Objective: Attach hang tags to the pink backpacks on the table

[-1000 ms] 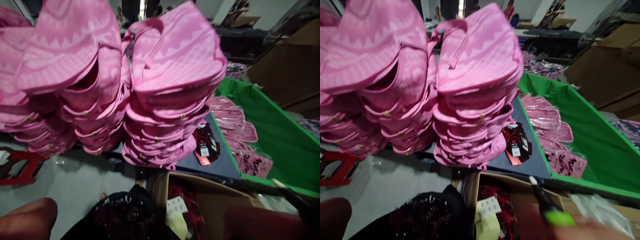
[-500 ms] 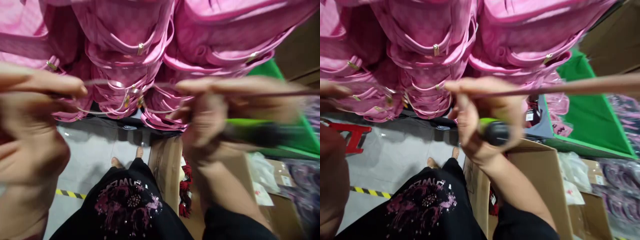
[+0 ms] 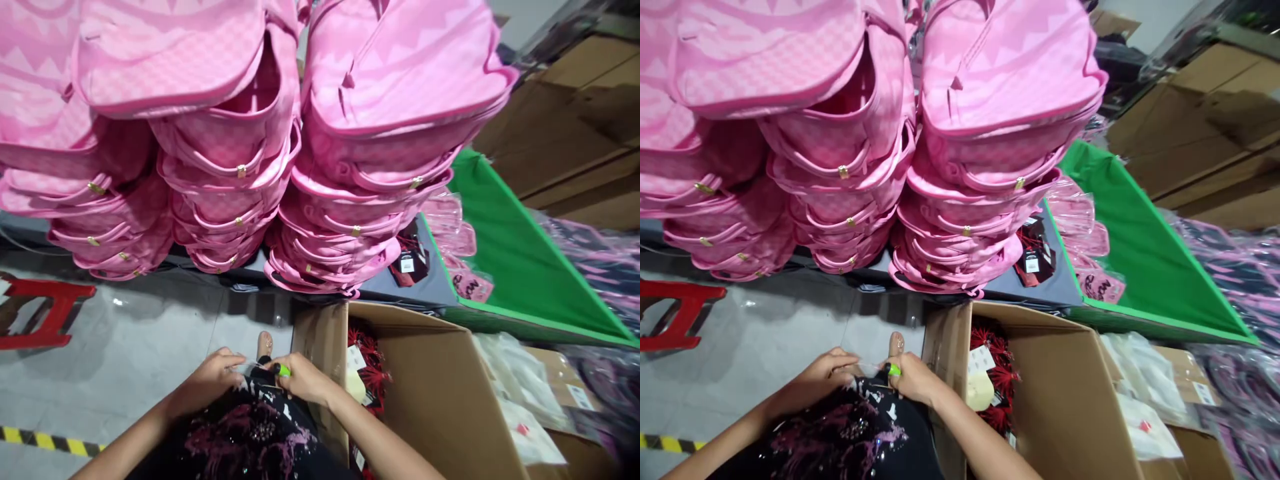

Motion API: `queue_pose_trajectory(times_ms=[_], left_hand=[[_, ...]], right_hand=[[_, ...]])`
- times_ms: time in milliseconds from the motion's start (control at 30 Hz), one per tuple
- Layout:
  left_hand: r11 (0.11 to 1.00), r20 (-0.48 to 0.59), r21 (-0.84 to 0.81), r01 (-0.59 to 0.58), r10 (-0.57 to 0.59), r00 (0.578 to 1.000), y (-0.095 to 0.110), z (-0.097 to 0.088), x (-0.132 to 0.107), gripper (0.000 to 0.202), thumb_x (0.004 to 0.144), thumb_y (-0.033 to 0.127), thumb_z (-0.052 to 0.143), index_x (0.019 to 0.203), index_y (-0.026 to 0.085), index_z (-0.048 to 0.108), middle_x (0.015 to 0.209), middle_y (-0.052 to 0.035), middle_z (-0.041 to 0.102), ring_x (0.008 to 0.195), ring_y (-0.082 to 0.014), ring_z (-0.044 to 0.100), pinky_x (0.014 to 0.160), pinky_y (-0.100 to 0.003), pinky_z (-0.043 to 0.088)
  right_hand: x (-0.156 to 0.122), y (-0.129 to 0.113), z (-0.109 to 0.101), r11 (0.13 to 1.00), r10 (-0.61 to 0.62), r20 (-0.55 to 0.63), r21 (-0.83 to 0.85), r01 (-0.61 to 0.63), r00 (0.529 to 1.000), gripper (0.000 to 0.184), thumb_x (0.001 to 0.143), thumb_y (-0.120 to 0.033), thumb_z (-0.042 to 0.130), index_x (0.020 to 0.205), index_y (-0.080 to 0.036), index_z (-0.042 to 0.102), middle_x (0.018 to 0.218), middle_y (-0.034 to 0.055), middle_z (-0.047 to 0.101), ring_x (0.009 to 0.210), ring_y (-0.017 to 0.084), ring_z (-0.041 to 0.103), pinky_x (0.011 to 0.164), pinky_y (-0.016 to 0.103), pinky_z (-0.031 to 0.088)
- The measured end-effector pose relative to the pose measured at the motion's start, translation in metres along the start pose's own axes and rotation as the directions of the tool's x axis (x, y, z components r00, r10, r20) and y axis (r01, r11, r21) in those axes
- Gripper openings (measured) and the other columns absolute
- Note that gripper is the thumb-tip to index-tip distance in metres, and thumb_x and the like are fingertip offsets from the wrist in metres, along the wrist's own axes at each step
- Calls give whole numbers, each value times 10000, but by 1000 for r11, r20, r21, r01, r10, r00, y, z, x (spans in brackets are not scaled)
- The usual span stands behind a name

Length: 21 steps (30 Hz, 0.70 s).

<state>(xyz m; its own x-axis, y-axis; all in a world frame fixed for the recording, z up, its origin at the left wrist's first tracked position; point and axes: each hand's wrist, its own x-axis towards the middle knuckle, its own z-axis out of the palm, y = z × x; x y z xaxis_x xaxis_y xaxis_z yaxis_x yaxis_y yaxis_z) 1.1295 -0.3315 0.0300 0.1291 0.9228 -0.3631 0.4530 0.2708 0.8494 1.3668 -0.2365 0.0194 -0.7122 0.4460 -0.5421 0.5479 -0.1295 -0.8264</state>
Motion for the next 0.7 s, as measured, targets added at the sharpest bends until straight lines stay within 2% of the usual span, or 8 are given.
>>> queue_pose_trajectory(times_ms=[67,167,233,300,367,433,533,700], left_hand=[[995,-31,-19,93,-94,995,11,5,22,345,821,295,529,1120,177,651,990,-62,641,864,-169,610,831,-296,491],[988,-121,-63,143,-150,981,16,17,56,511,747,276,579,1243,154,552,1172,-108,582,903,-169,589,847,-313,476],[974,-42,-157,163,-171,984,12,30,77,551,707,336,620,1228,168,555,1228,-116,563,932,-183,590,805,-309,481],[926,140,-282,250,-218,966,8,45,96,481,692,429,626,1075,139,603,1007,-104,653,827,-193,618,664,-286,476],[872,234,-359,332,-261,937,5,58,112,432,691,491,617,918,124,594,701,-43,637,655,-178,610,544,-257,426],[862,190,-385,329,-275,943,5,67,125,397,684,493,630,839,133,570,598,-10,597,593,-165,597,519,-244,402],[868,107,-399,294,-274,956,11,73,141,361,701,480,614,815,141,563,610,-10,610,582,-156,597,518,-241,402],[865,43,-411,288,-297,954,25,77,161,327,696,453,591,811,149,562,595,2,597,551,-143,568,513,-243,400]], right_hand=[[-5,7,-12,1000,8,5,-2,-8,1000,324,654,-73,501,855,-175,735,641,-18,662,553,91,561,556,179,426],[-5,27,-30,979,81,-12,190,-77,997,279,706,-138,518,891,-150,726,592,-21,635,487,67,490,489,163,386],[-5,43,-43,949,121,36,289,-126,992,275,707,-200,570,926,-133,722,566,-22,619,454,63,469,451,161,375],[-6,58,-56,926,136,106,340,-165,985,272,680,-251,637,904,-121,723,560,-13,624,438,64,484,433,160,377],[-8,69,-69,906,137,135,383,-179,981,288,680,-320,679,879,-115,721,637,26,673,449,72,532,395,148,339],[-8,77,-84,868,125,105,471,-160,987,367,711,-423,682,904,-112,704,810,89,719,524,102,614,363,140,286],[-4,85,-105,775,109,65,619,-125,992,525,717,-572,667,967,-110,658,999,158,705,689,178,693,357,137,263],[4,88,-134,674,118,46,730,-114,992,619,735,-654,604,1031,-111,634,982,176,699,675,190,691,359,158,242]])
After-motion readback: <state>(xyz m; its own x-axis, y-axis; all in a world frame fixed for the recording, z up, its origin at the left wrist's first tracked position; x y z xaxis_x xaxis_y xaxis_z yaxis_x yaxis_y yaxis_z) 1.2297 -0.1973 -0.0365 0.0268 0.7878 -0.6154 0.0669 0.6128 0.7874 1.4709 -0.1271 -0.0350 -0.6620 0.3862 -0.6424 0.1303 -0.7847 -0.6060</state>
